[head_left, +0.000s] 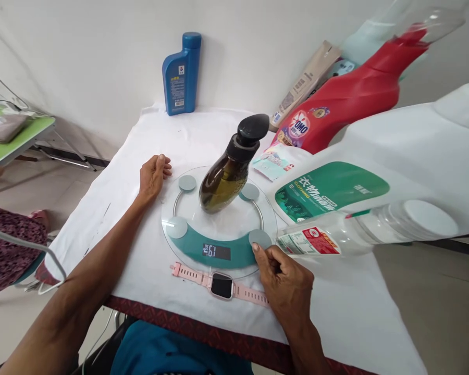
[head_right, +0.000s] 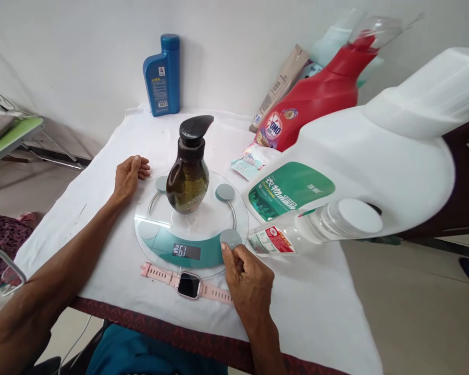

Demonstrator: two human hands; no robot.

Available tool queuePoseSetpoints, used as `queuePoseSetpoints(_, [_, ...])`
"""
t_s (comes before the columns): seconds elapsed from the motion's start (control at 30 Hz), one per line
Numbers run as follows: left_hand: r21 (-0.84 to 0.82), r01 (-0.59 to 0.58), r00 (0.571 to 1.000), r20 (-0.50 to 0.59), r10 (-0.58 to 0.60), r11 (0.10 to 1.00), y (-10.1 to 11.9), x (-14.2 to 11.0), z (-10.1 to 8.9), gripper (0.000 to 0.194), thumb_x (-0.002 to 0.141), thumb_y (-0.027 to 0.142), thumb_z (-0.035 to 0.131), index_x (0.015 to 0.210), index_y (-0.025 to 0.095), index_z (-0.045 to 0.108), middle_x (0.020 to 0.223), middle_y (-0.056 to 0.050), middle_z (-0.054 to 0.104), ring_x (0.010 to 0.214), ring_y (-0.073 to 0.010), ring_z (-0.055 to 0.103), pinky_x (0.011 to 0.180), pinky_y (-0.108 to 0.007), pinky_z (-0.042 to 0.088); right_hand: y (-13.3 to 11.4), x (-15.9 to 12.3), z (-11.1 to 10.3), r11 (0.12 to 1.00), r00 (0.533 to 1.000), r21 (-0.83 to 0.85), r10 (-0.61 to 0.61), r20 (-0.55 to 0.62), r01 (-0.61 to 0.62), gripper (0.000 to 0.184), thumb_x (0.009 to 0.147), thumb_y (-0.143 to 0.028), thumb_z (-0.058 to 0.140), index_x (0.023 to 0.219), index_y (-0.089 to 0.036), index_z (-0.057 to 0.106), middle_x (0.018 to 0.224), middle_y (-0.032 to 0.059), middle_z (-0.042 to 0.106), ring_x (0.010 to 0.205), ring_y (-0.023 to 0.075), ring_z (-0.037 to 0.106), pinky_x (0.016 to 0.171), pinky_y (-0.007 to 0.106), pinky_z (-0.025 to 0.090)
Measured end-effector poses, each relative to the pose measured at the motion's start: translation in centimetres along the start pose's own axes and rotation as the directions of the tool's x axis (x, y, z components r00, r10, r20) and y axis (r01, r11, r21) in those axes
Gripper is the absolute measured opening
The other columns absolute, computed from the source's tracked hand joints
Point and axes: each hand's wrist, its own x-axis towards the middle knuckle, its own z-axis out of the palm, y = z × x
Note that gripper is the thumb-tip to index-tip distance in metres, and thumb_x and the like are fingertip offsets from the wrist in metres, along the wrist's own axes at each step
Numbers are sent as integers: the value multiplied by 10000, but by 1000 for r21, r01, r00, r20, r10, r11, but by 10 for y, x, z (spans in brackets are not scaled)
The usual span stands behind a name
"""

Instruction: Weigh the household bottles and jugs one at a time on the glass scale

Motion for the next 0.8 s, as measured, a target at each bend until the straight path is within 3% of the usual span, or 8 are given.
queuePoseSetpoints(0.13, [94,-64,997,51,60,993,4,-4,1,548,1033,696,519,918,198,718,863,-76,759,710,-180,687,717,-329,564,0,-1,0,1000,1000,0,9,3,-9,518,1068,-369,630,632,-211,400,537,-97,334,487,52,315,532,201,330])
queuePoseSetpoints(0.33, [110,-106,990,101,95,988,10,-10,3,465,1041,599,553,906,195,741,827,-58,757,714,-176,687,724,-318,569,0,1,2,1000,1000,17,16,7,-16,507,1064,-331,637,636,-209,396,542,-97,352,488,46,327,537,193,333])
queuePoseSetpoints(0.5, [119,-140,978,169,119,983,17,-15,5,480,1026,596,582,818,196,747,750,-50,736,723,-187,687,731,-329,557,-1,2,0,999,1000,26,21,2,-21,501,1059,-316,646,642,-210,390,551,-98,342,495,46,318,530,189,327])
queuePoseSetpoints(0.8, [135,-143,981,152,123,980,17,-13,5,501,1007,648,582,852,203,753,780,-54,753,733,-195,695,747,-341,577,2,0,2,1000,1000,24,11,-3,-11,509,1055,-318,647,630,-211,387,537,-98,329,482,47,314,525,190,322])
